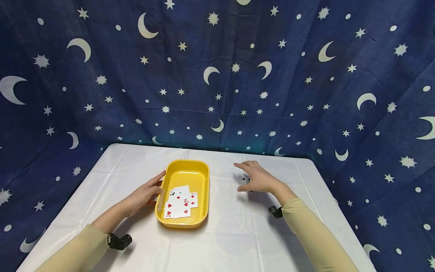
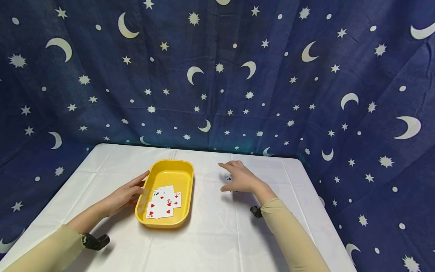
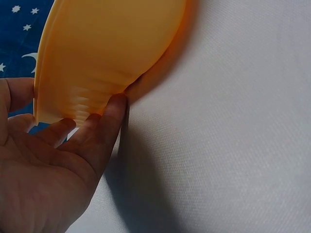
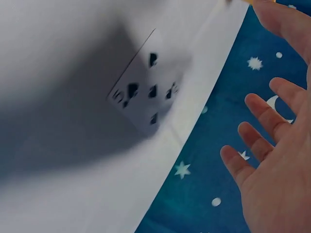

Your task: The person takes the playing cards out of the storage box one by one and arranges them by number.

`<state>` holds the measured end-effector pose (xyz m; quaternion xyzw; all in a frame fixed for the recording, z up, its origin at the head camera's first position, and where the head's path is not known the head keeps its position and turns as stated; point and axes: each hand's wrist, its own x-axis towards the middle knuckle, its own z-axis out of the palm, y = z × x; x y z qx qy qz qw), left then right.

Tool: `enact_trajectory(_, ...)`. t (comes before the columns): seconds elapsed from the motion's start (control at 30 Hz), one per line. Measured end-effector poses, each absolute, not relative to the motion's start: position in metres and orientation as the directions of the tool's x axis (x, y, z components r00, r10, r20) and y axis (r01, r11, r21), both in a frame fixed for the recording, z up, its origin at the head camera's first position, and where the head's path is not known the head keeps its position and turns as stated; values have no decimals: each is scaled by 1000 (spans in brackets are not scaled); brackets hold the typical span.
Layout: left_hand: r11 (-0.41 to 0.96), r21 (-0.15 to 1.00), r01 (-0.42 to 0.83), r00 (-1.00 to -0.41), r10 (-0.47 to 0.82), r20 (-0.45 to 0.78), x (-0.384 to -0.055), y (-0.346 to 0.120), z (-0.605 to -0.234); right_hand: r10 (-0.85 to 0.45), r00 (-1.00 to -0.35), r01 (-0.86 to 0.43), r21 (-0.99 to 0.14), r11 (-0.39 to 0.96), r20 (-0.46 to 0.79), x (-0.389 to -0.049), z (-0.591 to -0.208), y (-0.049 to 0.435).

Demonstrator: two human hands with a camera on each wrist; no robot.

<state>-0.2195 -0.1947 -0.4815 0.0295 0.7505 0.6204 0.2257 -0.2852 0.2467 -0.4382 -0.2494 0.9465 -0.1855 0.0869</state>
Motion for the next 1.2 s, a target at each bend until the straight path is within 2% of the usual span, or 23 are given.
enact_trajectory(0.4, 223, 945, -240, -897, 322, -303, -219, -195, -482, -609, -793, -570, -330, 753, -20, -278, -424, 202)
enact_trajectory(0.7, 221, 945, -240, -894, 329, -304, -219, -194, -481, -743, -669, -712, -295, 638, 7, -270, -416, 148)
enact_trajectory(0.87, 211, 948, -240, -893, 334, -301, -219, -194, -481, -801, -596, -769, -250, 588, -53, -267, -417, 120)
enact_trajectory(1.2, 215, 948, -235, -891, 342, -298, -220, -195, -483, -853, -444, -852, -166, 496, -274, -257, -431, 86)
